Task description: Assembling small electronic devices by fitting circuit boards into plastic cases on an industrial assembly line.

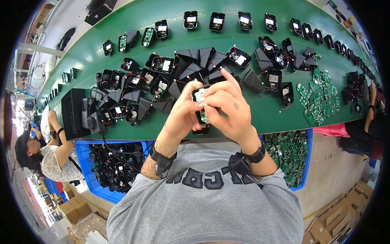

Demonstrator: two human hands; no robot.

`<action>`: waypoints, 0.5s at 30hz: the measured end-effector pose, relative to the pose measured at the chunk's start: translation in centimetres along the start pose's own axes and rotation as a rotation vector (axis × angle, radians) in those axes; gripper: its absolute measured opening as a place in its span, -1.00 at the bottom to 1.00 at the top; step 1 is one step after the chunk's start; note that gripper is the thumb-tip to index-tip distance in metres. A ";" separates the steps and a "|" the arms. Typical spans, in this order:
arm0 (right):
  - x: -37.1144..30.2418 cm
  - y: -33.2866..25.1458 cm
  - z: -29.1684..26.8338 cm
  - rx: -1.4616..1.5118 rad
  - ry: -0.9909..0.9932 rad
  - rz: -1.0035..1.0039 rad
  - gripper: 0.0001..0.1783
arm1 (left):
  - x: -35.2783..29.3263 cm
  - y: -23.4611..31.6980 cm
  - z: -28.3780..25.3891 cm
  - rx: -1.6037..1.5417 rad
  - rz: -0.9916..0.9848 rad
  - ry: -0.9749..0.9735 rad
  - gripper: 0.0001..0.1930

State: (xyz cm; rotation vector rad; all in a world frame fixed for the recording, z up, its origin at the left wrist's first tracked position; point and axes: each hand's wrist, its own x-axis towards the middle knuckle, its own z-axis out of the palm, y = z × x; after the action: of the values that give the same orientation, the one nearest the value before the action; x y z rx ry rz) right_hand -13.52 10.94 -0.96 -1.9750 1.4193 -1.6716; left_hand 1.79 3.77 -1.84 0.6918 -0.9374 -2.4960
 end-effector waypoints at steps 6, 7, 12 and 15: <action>0.1 -0.4 -0.5 -0.011 -0.030 0.146 -0.96 | -0.9 0.9 1.9 0.232 0.393 0.119 -0.52; 0.1 -0.6 -0.4 -0.056 -0.022 0.192 -0.94 | -0.9 0.8 1.9 0.238 0.430 0.139 -0.57; 0.4 -0.6 -0.2 -0.223 -0.082 0.145 -0.92 | -1.3 0.2 1.7 0.372 0.559 0.195 -0.65; 0.5 -0.7 0.0 -0.203 -0.045 0.115 -0.93 | -1.3 0.1 1.6 0.499 0.544 0.203 -0.62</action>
State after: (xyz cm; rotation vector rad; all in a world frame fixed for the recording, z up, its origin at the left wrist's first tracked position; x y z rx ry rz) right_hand -13.24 10.91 -0.16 -1.9742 1.7113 -1.4774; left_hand 1.98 5.16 -0.27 0.6991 -1.4568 -1.7001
